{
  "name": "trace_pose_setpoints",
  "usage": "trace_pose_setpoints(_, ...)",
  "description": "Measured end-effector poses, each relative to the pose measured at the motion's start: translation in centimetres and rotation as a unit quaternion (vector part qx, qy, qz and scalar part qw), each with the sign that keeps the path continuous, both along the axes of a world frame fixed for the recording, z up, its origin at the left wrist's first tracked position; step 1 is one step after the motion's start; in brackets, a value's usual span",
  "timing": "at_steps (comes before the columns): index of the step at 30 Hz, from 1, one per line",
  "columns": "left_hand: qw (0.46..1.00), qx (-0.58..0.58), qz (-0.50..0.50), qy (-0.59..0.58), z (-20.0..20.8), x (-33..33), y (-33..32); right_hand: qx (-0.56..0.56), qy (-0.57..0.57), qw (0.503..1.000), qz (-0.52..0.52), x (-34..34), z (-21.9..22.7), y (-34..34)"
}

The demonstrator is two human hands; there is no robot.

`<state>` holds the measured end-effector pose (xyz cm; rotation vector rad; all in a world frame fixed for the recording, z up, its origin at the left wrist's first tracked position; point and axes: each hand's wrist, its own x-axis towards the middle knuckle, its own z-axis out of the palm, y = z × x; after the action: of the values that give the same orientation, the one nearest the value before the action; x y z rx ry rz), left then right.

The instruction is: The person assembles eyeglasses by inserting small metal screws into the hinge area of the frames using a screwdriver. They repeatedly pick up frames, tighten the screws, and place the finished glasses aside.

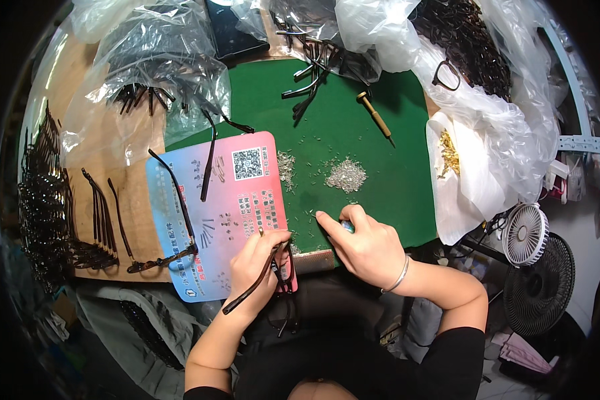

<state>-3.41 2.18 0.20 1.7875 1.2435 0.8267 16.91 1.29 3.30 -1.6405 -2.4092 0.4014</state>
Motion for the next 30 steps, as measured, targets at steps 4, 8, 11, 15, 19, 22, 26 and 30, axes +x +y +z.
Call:
trace_pose_setpoints(4, 1.0, 0.0, -0.002, 0.019, 0.0, 0.0, 0.0, -0.011, -0.006, 1.0, 0.004, -0.3, 0.2, 0.0)
trace_pose_setpoints(8, 0.999, 0.032, -0.004, 0.024, -0.4, 0.1, 0.0, -0.006, -0.02, 1.0, -0.008, -0.7, -0.3, 0.0)
trace_pose_setpoints(11, 0.999, 0.031, -0.002, 0.035, -0.4, 0.2, -0.1, 0.028, -0.03, 0.999, -0.019, -0.6, -0.7, -0.2)
trace_pose_setpoints(15, 0.999, 0.021, 0.001, 0.027, -0.3, 0.4, 0.0, 0.054, -0.028, 0.998, -0.034, -0.6, -1.1, -0.2)
trace_pose_setpoints(19, 1.0, -0.006, 0.009, 0.02, 0.0, 0.3, -0.1, 0.014, -0.038, 0.998, -0.055, -1.1, -0.5, -0.1)
trace_pose_setpoints(22, 0.999, 0.021, 0.005, 0.024, -0.2, 0.4, 0.0, 0.036, -0.046, 0.998, -0.038, -1.1, -0.8, 0.0)
trace_pose_setpoints(26, 0.999, -0.033, -0.015, 0.018, 0.3, 0.0, 0.3, -0.035, -0.009, 0.999, -0.028, -0.6, 0.0, 0.8)
trace_pose_setpoints(30, 0.998, -0.04, -0.027, -0.029, -0.1, -0.6, 1.0, -0.164, 0.122, 0.978, 0.043, 0.3, 0.5, 1.2)
